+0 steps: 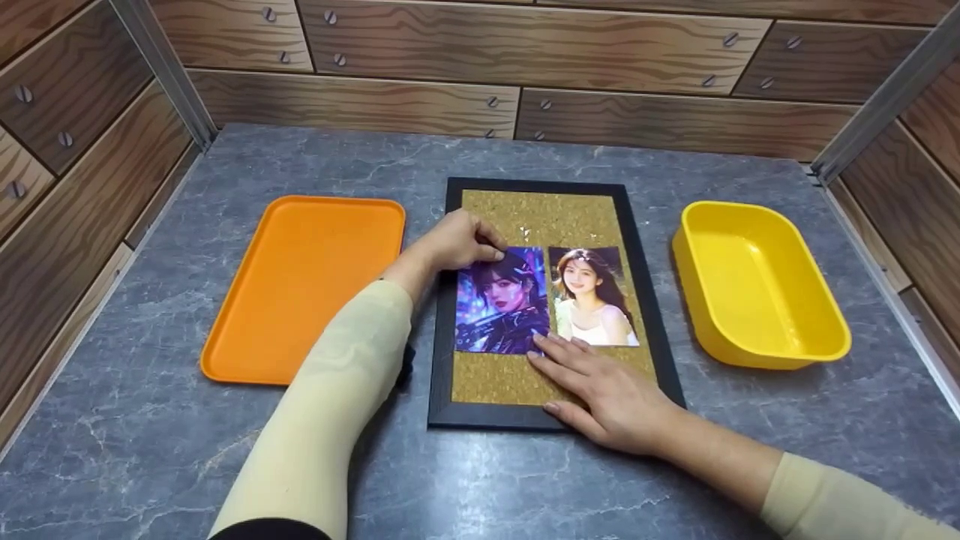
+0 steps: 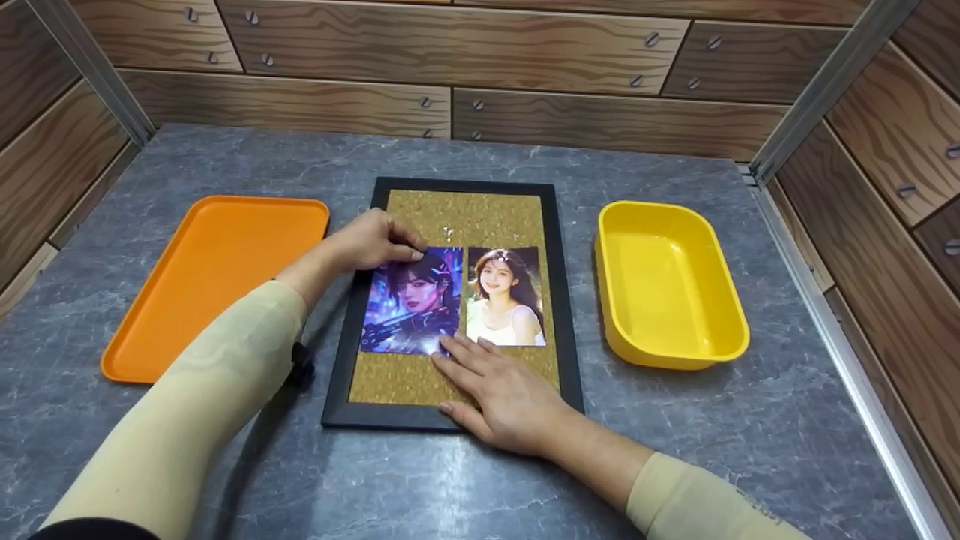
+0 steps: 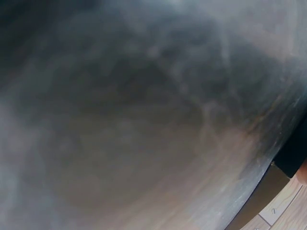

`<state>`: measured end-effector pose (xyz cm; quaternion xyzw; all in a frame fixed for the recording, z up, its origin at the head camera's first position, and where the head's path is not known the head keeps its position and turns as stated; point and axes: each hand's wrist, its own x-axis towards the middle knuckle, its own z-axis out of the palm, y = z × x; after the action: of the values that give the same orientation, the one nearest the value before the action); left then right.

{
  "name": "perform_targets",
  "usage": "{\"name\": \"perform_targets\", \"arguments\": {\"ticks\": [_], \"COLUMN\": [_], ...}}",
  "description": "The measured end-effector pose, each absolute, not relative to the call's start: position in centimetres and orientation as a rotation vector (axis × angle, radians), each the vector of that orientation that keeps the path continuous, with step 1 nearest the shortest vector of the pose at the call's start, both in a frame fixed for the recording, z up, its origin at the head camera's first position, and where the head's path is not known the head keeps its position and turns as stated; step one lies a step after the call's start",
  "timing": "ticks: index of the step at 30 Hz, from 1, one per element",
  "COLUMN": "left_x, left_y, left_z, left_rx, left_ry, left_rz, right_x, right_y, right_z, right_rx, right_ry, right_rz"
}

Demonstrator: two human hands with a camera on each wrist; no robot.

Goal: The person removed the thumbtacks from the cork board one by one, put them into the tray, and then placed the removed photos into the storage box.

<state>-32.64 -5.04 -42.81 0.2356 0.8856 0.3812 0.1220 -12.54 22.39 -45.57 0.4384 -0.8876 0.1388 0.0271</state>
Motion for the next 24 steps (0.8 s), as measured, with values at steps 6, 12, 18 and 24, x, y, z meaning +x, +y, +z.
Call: {"name": "perform_targets", "arguments": {"ticks": [6, 12, 18, 24], "left_x": [-32.59, -32.48, -32.73, -33.04], "left_y": [-4.88, -4.79, -5.02, -5.39], "left_z": [-42.92, -42.88, -42.84, -42.78], "left_rx": [0.678, 0.678, 0.716, 0.768], "left_ry": [2.605, 2.614, 2.572, 2.52], "left_rz": [1.098, 1.098, 1.123, 1.135], "right_x": [-12.54, -12.55, -12.57, -12.51], "right_y": [22.44, 22.5, 22.5, 22.45], "right_z": [-45.56, -45.61, -45.58, -45.48], "right_rx": [1.342, 1.339, 1.333, 1.331], "right_ry": [-2.77, -2.768, -2.782, -2.794], "right_rz": [0.427, 0.415, 0.416, 0.417]}}
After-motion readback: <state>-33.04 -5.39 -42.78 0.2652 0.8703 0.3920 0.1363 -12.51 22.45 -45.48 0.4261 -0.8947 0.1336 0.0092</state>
